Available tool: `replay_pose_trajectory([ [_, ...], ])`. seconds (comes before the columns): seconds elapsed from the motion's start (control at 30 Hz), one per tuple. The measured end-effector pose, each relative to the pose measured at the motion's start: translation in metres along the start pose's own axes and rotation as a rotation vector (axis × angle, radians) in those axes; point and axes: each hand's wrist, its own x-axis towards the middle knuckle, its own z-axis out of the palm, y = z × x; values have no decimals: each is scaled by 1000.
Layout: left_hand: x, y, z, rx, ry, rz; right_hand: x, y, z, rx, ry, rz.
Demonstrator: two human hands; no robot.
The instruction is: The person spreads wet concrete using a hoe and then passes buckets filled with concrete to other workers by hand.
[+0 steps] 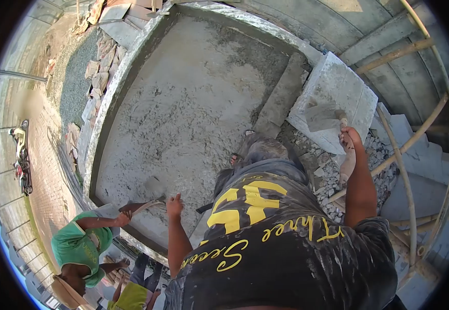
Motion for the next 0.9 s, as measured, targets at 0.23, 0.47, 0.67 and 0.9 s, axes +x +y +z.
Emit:
replay_pose_trajectory([
  [0.23,-158,70,56,1016,-253,714,10,-43,-4,246,-58,-193],
  [0.47,-216,75,105,739,-324,829,17,-153,-37,590,156,-41],
  [0.67,-250,176,186,418,-228,982,66,-251,-60,680,250,209],
  [0.9,-242,207,281,239,-204,975,131,-305,97,-77,61,64],
])
